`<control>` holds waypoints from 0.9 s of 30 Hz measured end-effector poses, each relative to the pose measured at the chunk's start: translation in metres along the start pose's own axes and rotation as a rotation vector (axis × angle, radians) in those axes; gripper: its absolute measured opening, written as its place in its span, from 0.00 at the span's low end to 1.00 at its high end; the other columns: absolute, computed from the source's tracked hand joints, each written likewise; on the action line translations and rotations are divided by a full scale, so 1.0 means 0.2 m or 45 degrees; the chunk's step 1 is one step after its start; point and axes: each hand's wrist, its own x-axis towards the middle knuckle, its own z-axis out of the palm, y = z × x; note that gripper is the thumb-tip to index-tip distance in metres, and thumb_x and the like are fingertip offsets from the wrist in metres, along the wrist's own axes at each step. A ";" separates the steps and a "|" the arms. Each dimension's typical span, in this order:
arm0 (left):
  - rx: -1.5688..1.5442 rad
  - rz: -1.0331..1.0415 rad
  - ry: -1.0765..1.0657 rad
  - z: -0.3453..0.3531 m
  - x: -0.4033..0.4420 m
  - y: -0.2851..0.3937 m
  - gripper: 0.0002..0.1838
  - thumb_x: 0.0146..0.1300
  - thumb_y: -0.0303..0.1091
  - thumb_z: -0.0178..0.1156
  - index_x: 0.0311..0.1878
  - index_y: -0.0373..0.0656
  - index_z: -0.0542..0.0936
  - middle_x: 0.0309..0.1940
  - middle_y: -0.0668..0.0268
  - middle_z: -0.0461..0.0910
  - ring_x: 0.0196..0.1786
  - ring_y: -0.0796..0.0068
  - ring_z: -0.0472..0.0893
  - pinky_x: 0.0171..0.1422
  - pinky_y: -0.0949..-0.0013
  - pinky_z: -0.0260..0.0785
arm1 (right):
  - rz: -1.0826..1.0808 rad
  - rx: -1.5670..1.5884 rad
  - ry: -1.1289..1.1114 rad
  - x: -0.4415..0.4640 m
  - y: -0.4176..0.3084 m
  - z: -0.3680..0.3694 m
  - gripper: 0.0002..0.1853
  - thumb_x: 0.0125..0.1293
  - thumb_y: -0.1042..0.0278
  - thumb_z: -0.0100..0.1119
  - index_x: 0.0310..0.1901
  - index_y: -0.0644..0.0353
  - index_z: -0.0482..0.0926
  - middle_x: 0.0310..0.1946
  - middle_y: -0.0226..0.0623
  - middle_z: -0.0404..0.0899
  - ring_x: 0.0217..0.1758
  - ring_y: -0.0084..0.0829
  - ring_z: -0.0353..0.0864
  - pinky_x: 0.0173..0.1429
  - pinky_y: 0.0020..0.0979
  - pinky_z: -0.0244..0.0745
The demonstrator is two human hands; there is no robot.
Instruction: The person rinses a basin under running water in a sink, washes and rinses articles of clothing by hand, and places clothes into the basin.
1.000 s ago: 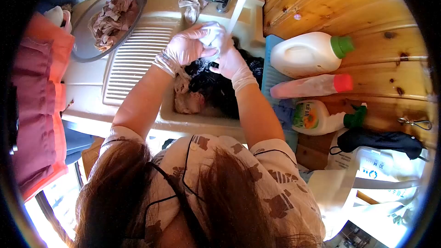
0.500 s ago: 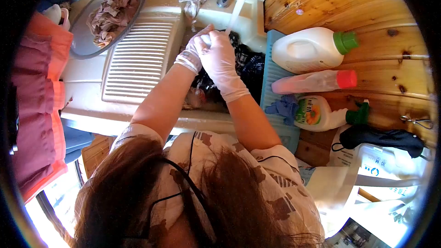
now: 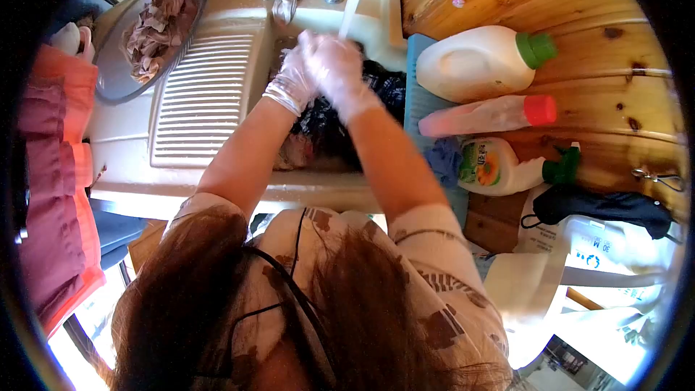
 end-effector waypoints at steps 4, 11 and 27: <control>0.934 0.518 0.217 -0.03 0.06 -0.10 0.12 0.68 0.42 0.46 0.32 0.49 0.73 0.21 0.69 0.73 0.18 0.73 0.70 0.17 0.68 0.57 | 0.096 0.067 0.113 0.19 0.21 0.06 0.26 0.69 0.46 0.46 0.31 0.64 0.79 0.26 0.50 0.80 0.33 0.51 0.80 0.39 0.45 0.74; 0.291 0.004 0.242 -0.01 -0.04 -0.03 0.09 0.66 0.37 0.46 0.38 0.48 0.75 0.22 0.67 0.72 0.21 0.74 0.70 0.20 0.70 0.61 | 0.007 0.087 0.146 0.10 0.22 0.15 0.24 0.68 0.48 0.47 0.35 0.65 0.79 0.31 0.52 0.81 0.35 0.51 0.80 0.43 0.42 0.74; -0.652 -0.082 -0.333 0.08 -0.13 -0.04 0.20 0.70 0.42 0.40 0.55 0.41 0.72 0.54 0.57 0.75 0.57 0.62 0.73 0.66 0.58 0.61 | -0.525 -0.091 0.508 0.09 0.17 0.09 0.18 0.63 0.56 0.55 0.51 0.56 0.78 0.53 0.48 0.74 0.58 0.48 0.71 0.62 0.43 0.66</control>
